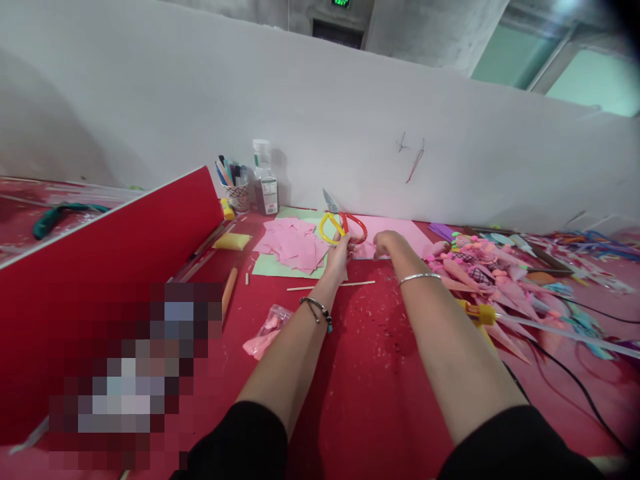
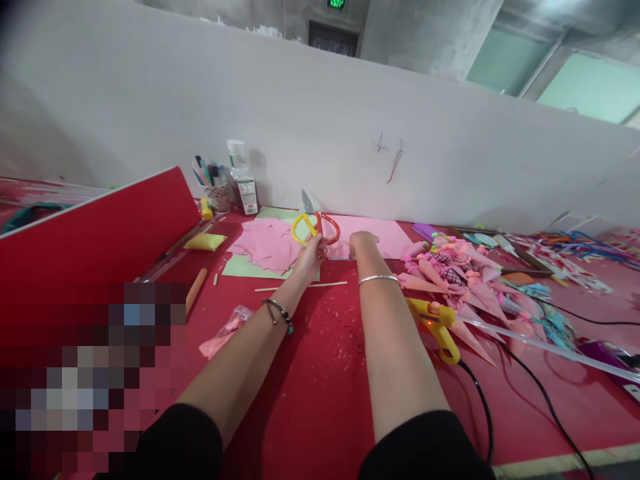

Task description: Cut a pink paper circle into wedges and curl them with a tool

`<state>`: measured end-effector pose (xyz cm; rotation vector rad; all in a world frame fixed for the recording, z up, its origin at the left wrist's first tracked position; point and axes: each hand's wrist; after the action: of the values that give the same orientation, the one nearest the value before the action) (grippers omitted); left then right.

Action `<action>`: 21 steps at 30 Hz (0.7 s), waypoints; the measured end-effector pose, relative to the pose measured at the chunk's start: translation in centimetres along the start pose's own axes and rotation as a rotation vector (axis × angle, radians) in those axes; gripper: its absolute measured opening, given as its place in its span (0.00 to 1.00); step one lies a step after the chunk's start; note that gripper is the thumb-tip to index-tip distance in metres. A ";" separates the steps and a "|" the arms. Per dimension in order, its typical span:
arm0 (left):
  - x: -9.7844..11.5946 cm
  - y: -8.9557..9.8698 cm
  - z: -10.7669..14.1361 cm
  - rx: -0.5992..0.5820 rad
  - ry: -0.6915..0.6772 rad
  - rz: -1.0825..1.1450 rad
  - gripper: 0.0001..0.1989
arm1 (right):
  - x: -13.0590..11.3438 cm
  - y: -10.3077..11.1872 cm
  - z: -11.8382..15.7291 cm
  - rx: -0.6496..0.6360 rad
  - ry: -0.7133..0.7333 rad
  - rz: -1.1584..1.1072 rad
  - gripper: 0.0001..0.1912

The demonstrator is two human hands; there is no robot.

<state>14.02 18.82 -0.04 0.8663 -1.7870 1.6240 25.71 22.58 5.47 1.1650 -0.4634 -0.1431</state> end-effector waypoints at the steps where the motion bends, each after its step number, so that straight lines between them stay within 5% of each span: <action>1: 0.0 0.0 0.0 -0.001 0.002 -0.004 0.10 | -0.1 0.0 0.1 -0.003 0.007 0.016 0.27; 21: 0.4 0.0 -0.1 0.016 0.040 0.022 0.14 | -0.7 -0.8 0.5 0.054 0.088 0.047 0.22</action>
<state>13.75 18.84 0.29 0.8187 -1.7644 1.6603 24.99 22.02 4.74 1.2078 -0.4183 -0.0389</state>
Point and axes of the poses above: each hand's wrist, its own z-axis away from the middle knuckle, its own y-axis out of the back of the hand, x = y × z, and after that the axes turned 11 degrees about -y, right-handed
